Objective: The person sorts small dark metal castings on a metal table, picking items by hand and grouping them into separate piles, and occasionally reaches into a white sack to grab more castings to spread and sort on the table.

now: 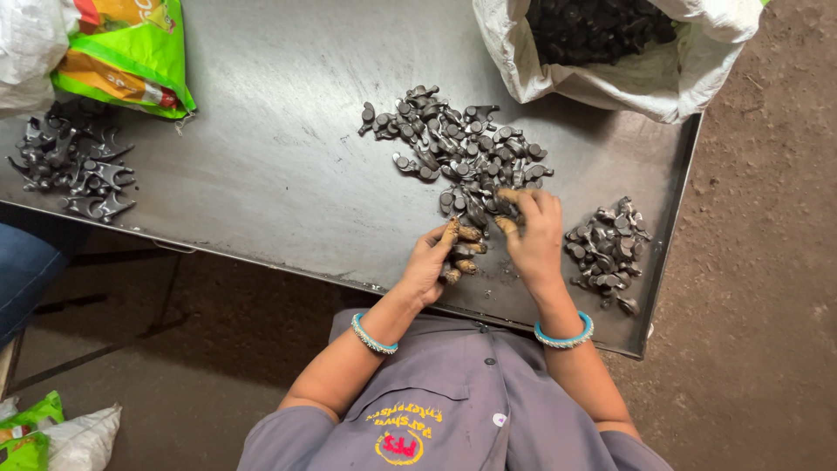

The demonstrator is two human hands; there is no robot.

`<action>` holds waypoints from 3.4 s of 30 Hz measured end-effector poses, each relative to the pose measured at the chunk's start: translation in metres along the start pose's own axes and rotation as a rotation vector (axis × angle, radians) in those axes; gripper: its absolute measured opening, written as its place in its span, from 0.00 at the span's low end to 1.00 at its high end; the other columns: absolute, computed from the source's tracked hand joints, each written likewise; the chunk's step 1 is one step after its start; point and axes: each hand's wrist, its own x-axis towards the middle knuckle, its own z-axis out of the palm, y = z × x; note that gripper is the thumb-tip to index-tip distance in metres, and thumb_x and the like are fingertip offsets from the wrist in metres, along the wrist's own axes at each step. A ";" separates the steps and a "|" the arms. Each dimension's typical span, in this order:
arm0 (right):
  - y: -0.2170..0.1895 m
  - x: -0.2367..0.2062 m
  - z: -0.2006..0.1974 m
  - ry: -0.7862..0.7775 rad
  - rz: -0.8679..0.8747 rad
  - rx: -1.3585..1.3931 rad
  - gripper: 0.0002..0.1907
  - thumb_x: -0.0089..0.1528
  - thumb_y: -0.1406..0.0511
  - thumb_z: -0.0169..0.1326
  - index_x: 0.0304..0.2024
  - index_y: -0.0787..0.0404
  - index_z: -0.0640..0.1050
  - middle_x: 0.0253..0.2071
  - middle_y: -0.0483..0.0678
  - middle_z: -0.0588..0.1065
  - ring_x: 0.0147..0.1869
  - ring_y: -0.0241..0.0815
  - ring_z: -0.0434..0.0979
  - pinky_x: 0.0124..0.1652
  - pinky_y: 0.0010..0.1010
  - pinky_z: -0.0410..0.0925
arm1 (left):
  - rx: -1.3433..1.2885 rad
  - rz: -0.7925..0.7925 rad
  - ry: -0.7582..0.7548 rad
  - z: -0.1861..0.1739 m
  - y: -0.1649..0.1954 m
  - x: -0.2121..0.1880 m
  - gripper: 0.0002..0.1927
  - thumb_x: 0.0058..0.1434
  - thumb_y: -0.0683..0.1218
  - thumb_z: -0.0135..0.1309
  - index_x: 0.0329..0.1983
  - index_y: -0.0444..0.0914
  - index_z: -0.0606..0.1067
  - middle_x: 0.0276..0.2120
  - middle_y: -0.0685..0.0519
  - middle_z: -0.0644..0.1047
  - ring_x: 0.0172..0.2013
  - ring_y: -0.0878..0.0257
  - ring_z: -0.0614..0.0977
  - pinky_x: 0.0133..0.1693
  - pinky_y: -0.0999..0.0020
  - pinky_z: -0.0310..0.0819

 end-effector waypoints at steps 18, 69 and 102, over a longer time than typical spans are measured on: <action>0.094 -0.051 0.003 -0.026 0.854 1.568 0.17 0.64 0.74 0.56 0.56 0.69 0.76 0.48 0.56 0.80 0.43 0.44 0.81 0.40 0.31 0.76 | 0.096 -0.035 0.003 0.000 0.016 -0.006 0.12 0.71 0.48 0.52 0.51 0.36 0.77 0.36 0.49 0.83 0.27 0.62 0.84 0.21 0.72 0.73; 0.093 -0.059 0.021 -0.220 0.947 1.573 0.15 0.69 0.67 0.55 0.55 0.70 0.76 0.39 0.53 0.80 0.33 0.37 0.79 0.29 0.22 0.70 | 0.214 0.151 0.094 0.008 0.031 -0.015 0.24 0.64 0.38 0.60 0.64 0.32 0.76 0.36 0.50 0.83 0.26 0.65 0.83 0.22 0.73 0.73; -0.010 -0.041 0.012 -0.085 -0.201 -0.252 0.11 0.53 0.66 0.63 0.37 0.57 0.79 0.45 0.46 0.79 0.55 0.48 0.75 0.47 0.42 0.65 | -0.168 0.156 -0.219 0.193 0.124 0.165 0.34 0.67 0.65 0.53 0.68 0.43 0.63 0.54 0.42 0.72 0.47 0.50 0.81 0.49 0.53 0.83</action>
